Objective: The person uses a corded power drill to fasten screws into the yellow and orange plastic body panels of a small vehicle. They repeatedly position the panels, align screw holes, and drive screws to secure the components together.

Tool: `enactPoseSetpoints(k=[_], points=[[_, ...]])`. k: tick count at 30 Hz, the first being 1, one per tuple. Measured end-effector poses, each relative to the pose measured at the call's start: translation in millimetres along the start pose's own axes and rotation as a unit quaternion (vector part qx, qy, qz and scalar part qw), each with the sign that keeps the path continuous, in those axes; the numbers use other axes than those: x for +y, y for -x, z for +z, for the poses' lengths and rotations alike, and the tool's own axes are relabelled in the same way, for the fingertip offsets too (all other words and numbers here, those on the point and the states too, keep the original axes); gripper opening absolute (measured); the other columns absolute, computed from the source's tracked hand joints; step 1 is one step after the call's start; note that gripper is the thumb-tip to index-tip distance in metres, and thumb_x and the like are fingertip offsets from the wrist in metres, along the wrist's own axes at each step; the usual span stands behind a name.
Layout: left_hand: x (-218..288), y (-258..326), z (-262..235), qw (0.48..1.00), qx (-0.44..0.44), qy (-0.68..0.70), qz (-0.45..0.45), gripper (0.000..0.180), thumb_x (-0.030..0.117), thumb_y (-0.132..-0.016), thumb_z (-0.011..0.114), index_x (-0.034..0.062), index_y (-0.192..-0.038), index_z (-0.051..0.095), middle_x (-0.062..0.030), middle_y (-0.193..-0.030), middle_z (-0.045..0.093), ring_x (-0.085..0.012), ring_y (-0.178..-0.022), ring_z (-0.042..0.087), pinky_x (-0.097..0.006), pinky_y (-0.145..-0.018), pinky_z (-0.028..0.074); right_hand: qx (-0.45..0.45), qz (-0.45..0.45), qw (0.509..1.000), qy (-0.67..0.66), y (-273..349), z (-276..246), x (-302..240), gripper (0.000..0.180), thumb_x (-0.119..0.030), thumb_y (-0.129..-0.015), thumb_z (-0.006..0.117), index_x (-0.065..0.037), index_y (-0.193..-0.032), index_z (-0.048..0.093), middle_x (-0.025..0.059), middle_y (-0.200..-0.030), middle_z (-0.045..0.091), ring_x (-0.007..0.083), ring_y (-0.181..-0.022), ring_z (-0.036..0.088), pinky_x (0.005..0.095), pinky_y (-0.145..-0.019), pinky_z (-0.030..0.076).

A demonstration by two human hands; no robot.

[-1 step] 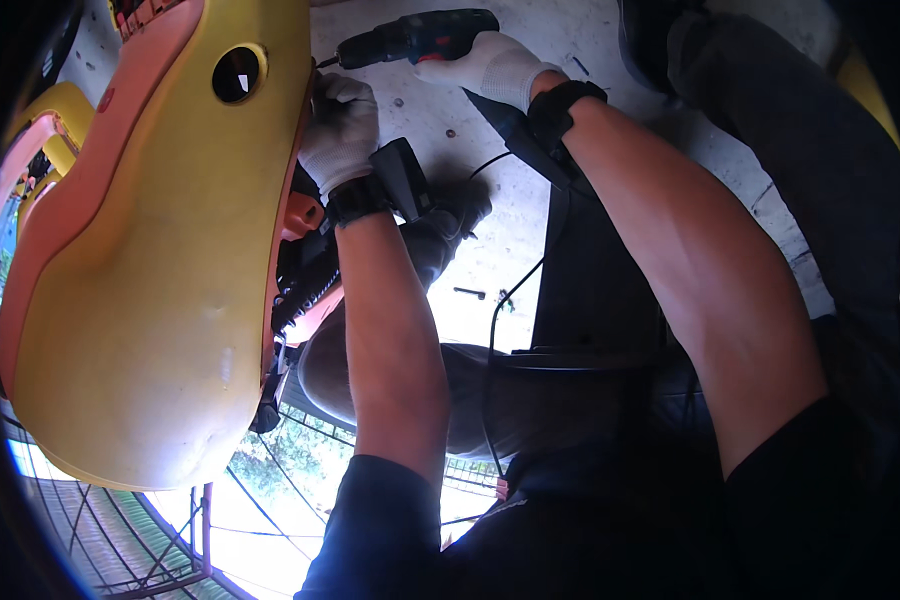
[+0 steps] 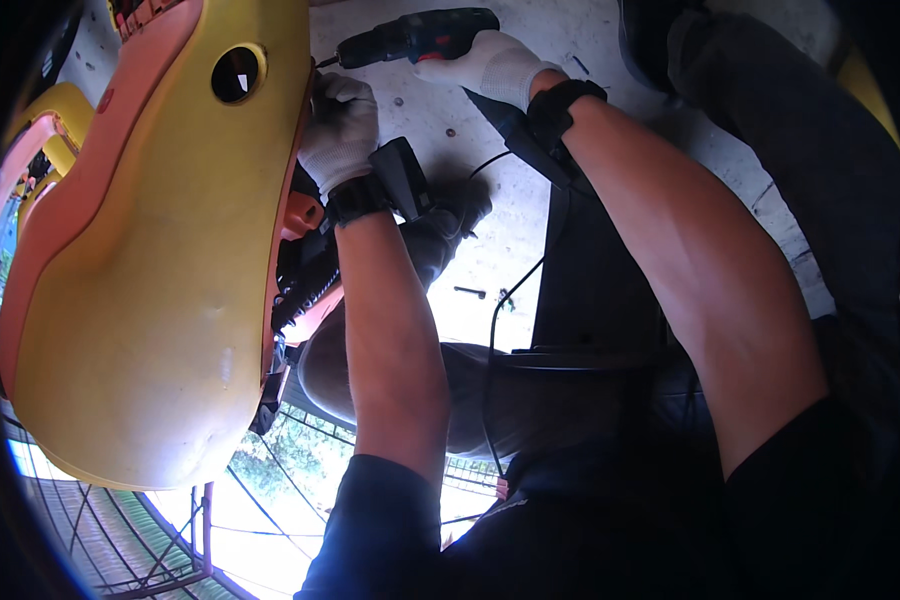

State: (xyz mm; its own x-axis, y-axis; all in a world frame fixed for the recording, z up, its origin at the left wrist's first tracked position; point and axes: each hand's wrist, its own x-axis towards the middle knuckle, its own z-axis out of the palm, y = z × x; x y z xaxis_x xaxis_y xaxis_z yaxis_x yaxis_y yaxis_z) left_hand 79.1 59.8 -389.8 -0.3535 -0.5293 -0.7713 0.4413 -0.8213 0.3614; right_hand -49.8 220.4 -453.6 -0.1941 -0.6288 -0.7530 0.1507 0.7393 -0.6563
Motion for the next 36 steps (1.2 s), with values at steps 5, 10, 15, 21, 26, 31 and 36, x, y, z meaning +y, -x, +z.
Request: enactPoseSetpoints(k=[5, 10, 15, 21, 26, 31, 36], points=[[-0.6, 2.4, 1.2, 1.000, 0.010, -0.013, 0.003, 0.023, 0.026, -0.085, 0.058, 0.0042, -0.092, 0.060, -0.0041, -0.075, 0.055, -0.0161, -0.063, 0.051, -0.030, -0.060, 0.044, -0.014, 0.016, 1.000, 0.007, -2.0, 1.7, 4.5, 0.080, -0.070, -0.069, 0.067, -0.002, -0.110, 0.071, 0.0225, -0.106, 0.069, 0.0331, -0.099, 0.067, 0.0375, -0.088, 0.051], [-0.5, 2.6, 5.0, 0.999, 0.032, 0.001, -0.006, 0.024, 0.027, -0.086, 0.057, 0.0043, -0.092, 0.060, -0.0033, -0.074, 0.052, -0.0146, -0.062, 0.052, -0.029, -0.058, 0.044, -0.037, 0.025, 0.999, 0.013, -1.2, 1.8, 1.5, 0.082, -0.071, -0.069, 0.066, 0.000, -0.110, 0.070, 0.0232, -0.106, 0.069, 0.0327, -0.100, 0.067, 0.0366, -0.089, 0.051], [-3.6, 3.1, 7.2, 1.000, 0.019, -0.012, 0.006, 0.027, 0.028, -0.088, 0.053, 0.0034, -0.094, 0.060, -0.0034, -0.074, 0.052, -0.0145, -0.062, 0.052, -0.029, -0.058, 0.044, -0.037, 0.033, 0.999, 0.012, -4.6, 6.7, 3.4, 0.082, -0.071, -0.069, 0.066, 0.000, -0.110, 0.070, 0.0228, -0.105, 0.069, 0.0323, -0.099, 0.068, 0.0358, -0.088, 0.051], [-5.4, 4.0, 8.9, 0.999, 0.035, 0.003, 0.014, 0.030, 0.030, -0.089, 0.051, 0.0022, -0.097, 0.060, -0.0048, -0.075, 0.053, -0.0162, -0.063, 0.054, -0.030, -0.059, 0.046, -0.044, 0.035, 0.998, -0.011, -2.2, 8.0, 5.0, 0.081, -0.072, -0.069, 0.066, 0.001, -0.106, 0.072, 0.0221, -0.100, 0.070, 0.0327, -0.097, 0.068, 0.0360, -0.087, 0.051], [-5.7, 4.6, 8.2, 0.999, 0.035, 0.002, 0.019, 0.031, 0.031, -0.089, 0.050, 0.0022, -0.096, 0.059, -0.0056, -0.076, 0.054, -0.0171, -0.063, 0.054, -0.031, -0.058, 0.046, -0.060, 0.049, 0.997, -0.021, 1.0, 6.3, 1.7, 0.079, -0.069, -0.069, 0.067, -0.001, -0.107, 0.072, 0.0211, -0.099, 0.071, 0.0318, -0.096, 0.068, 0.0355, -0.087, 0.051], [-6.4, 5.4, 9.5, 0.999, 0.038, 0.001, 0.030, 0.032, 0.033, -0.090, 0.049, 0.0028, -0.096, 0.058, -0.0054, -0.076, 0.054, -0.0169, -0.063, 0.054, -0.031, -0.058, 0.046, -0.055, 0.025, 0.997, -0.046, 2.4, 8.0, 4.4, 0.077, -0.069, -0.070, 0.067, -0.002, -0.108, 0.072, 0.0204, -0.100, 0.071, 0.0309, -0.096, 0.068, 0.0353, -0.087, 0.050], [-3.3, 7.1, 7.3, 0.999, 0.048, 0.007, 0.009, 0.032, 0.034, -0.090, 0.050, 0.0038, -0.096, 0.058, -0.0036, -0.074, 0.051, -0.0152, -0.062, 0.051, -0.029, -0.057, 0.043, -0.050, 0.015, 0.999, 0.002, -8.5, 12.9, 9.0, 0.081, -0.072, -0.070, 0.064, 0.000, -0.108, 0.071, 0.0220, -0.100, 0.070, 0.0319, -0.096, 0.068, 0.0360, -0.085, 0.051]])
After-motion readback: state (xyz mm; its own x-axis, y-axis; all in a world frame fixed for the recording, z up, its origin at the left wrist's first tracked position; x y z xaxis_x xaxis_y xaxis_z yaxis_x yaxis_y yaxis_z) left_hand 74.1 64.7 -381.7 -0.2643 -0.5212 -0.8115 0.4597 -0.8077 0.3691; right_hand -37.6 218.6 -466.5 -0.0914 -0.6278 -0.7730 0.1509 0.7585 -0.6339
